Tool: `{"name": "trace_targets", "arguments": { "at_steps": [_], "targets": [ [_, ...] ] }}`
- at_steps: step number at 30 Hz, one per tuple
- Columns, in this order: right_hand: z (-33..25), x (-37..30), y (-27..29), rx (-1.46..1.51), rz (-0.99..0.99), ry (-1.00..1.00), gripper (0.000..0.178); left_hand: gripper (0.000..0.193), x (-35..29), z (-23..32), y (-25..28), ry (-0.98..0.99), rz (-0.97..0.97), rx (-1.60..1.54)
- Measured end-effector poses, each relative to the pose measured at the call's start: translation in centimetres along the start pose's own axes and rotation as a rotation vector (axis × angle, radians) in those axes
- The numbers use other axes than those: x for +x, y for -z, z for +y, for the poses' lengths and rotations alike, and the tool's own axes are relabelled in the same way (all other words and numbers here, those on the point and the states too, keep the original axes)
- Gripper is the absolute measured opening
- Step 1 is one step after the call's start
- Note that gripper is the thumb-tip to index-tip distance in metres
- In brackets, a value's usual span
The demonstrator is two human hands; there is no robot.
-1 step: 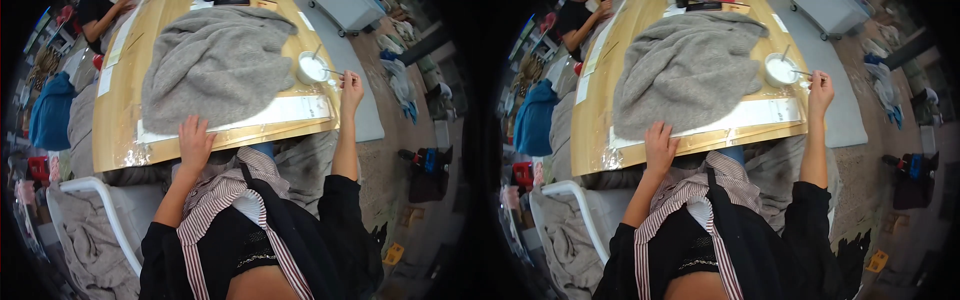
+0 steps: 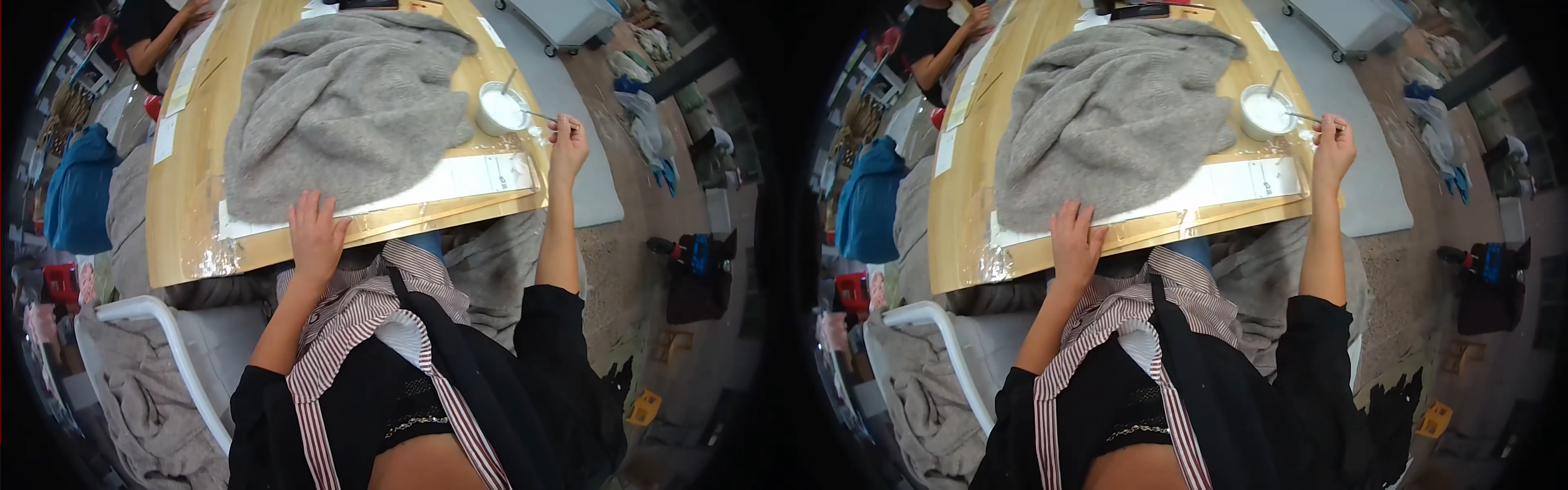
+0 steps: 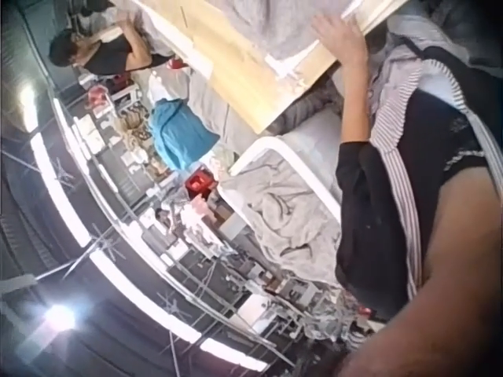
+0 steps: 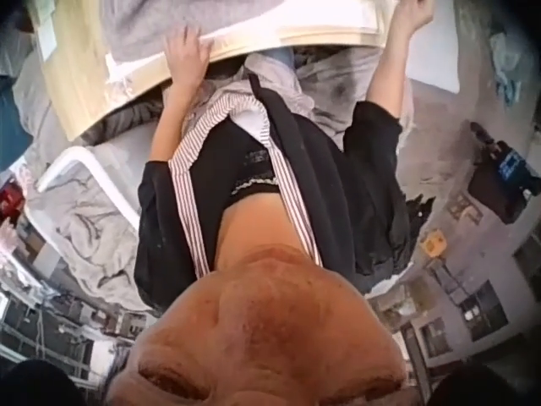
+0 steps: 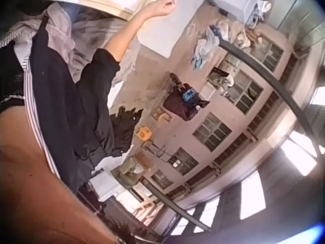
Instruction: Inspecting a knitted sweater for defects and using a small tool to fix loose threads or snags on a work table.
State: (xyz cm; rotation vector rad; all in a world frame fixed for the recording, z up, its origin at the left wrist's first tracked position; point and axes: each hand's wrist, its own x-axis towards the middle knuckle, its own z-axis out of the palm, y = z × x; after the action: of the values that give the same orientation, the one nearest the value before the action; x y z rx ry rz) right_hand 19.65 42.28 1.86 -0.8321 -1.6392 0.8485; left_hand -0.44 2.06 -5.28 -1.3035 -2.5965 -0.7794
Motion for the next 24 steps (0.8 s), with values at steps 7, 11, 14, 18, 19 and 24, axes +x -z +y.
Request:
{"name": "trace_targets", "arguments": {
  "at_steps": [7, 11, 14, 18, 19, 24],
  "targets": [
    [-2.2, -4.8, -2.3, 0.645, 0.162, -0.454, 0.015, 0.062, 0.4, 4.7, -3.0, -0.305, -0.064, -0.095],
    [-5.2, -10.6, -6.4, 0.824, -0.14, -0.606, 0.015, 0.072, 0.3, 5.1, -3.0, -0.344, -0.103, -0.14],
    [-6.8, -15.1, -9.8, 0.672, -0.412, -0.611, 0.016, 0.075, 0.2, 5.0, -2.7, -0.378, -0.119, -0.135],
    [-7.7, -17.8, -12.9, 0.582, -0.565, -0.508, 0.016, 0.074, 0.3, 5.0, -2.6, -0.403, -0.145, -0.09],
    [-7.8, -18.1, -13.4, 0.565, -0.623, -0.457, 0.016, 0.074, 0.3, 5.0, -2.7, -0.401, -0.137, -0.092],
    [-8.8, -19.2, -15.3, 0.547, -0.741, -0.38, 0.014, 0.07, 0.3, 4.8, -3.0, -0.413, -0.063, -0.141]
  ]
}}
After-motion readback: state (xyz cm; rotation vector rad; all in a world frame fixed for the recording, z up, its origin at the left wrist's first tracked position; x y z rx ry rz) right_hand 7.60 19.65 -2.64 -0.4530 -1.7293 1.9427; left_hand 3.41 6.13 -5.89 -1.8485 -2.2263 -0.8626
